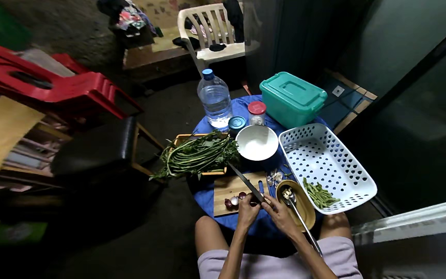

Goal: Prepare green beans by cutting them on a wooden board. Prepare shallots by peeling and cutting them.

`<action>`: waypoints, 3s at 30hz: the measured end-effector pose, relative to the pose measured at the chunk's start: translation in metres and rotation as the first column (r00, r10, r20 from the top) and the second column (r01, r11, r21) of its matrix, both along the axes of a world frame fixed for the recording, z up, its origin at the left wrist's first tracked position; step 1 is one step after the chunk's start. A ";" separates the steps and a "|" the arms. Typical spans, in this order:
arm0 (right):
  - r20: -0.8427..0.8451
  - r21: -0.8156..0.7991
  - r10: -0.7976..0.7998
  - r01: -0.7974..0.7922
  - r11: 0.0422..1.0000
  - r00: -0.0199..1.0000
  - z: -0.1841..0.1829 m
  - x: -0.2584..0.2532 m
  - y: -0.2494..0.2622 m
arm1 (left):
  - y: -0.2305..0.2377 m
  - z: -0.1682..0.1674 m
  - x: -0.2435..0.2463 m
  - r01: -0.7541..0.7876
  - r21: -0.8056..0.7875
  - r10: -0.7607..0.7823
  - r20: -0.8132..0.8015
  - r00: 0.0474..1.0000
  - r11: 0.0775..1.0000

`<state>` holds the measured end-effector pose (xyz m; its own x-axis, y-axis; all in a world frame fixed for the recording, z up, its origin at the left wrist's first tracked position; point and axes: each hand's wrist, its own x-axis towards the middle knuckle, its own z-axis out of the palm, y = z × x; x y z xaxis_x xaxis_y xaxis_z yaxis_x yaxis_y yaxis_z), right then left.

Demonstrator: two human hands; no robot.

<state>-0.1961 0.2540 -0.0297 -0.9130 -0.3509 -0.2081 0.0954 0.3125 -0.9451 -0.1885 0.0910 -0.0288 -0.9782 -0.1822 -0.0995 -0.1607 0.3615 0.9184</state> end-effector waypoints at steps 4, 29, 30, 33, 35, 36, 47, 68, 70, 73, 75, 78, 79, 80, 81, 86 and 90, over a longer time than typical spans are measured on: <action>-0.029 0.024 0.006 -0.005 1.000 1.000 0.001 0.000 -0.002 | -0.003 -0.002 0.000 0.036 -0.002 -0.036 0.014 0.999 0.999; 0.337 -0.274 0.098 -0.002 0.962 0.936 0.020 -0.025 0.011 | -0.009 -0.002 -0.005 0.003 0.557 -0.072 0.103 0.992 0.830; 0.283 -0.239 0.101 -0.032 0.970 0.954 0.019 -0.024 0.010 | -0.009 0.000 -0.005 -0.008 0.541 -0.063 0.113 0.992 0.841; 0.124 -0.114 0.114 -0.100 0.988 0.986 0.015 -0.023 0.007 | -0.010 0.001 -0.007 -0.029 0.475 -0.029 0.114 0.993 0.880; 0.056 -0.041 0.138 -0.136 0.990 0.989 0.013 -0.025 0.007 | -0.013 0.001 -0.009 -0.020 0.436 -0.032 0.111 0.993 0.900; 0.026 -0.029 0.147 -0.146 0.989 0.989 0.013 -0.026 0.007 | -0.015 0.003 -0.009 -0.014 0.428 -0.038 0.112 0.993 0.904; -0.047 0.028 0.164 -0.163 0.986 0.985 0.010 -0.034 0.005 | -0.013 0.014 -0.007 0.031 0.392 -0.075 0.097 0.992 0.920; 0.415 -0.326 0.048 0.099 0.940 0.909 0.025 -0.053 0.012 | -0.014 0.011 -0.020 -0.112 0.633 -0.081 0.268 0.960 0.766; 0.412 -0.306 0.003 0.136 0.942 0.911 0.026 -0.058 0.014 | -0.015 0.010 -0.021 -0.137 0.667 -0.068 0.272 0.960 0.732; 0.400 -0.252 -0.051 0.163 0.954 0.915 0.023 -0.065 0.017 | -0.015 0.005 -0.024 -0.146 0.737 -0.046 0.234 0.971 0.660; 0.365 -0.183 -0.080 0.156 0.971 0.927 0.024 -0.068 0.018 | -0.014 0.004 -0.026 -0.170 0.769 -0.022 0.233 0.972 0.616; 0.326 -0.088 -0.096 0.132 0.987 0.940 0.024 -0.073 0.017 | -0.011 0.004 -0.031 -0.214 0.796 0.029 0.240 0.970 0.566; 0.320 -0.063 -0.096 0.122 0.990 0.943 0.024 -0.074 0.017 | -0.008 0.005 -0.032 -0.239 0.793 0.060 0.249 0.967 0.560; 0.305 -0.041 -0.099 0.117 0.992 0.947 0.023 -0.075 0.016 | -0.006 0.007 -0.034 -0.265 0.787 0.089 0.261 0.961 0.557; 0.281 -0.022 -0.103 0.113 0.993 0.954 0.022 -0.076 0.014 | -0.004 0.008 -0.035 -0.288 0.782 0.109 0.274 0.955 0.553; 0.133 -0.036 -0.073 0.078 0.996 0.988 0.016 -0.078 0.008 | 0.002 0.010 -0.039 -0.359 0.785 0.172 0.316 0.933 0.505; 0.099 -0.069 0.099 -0.092 0.993 0.990 0.022 -0.069 0.005 | 0.006 0.009 -0.040 -0.399 0.752 0.218 0.334 0.917 0.524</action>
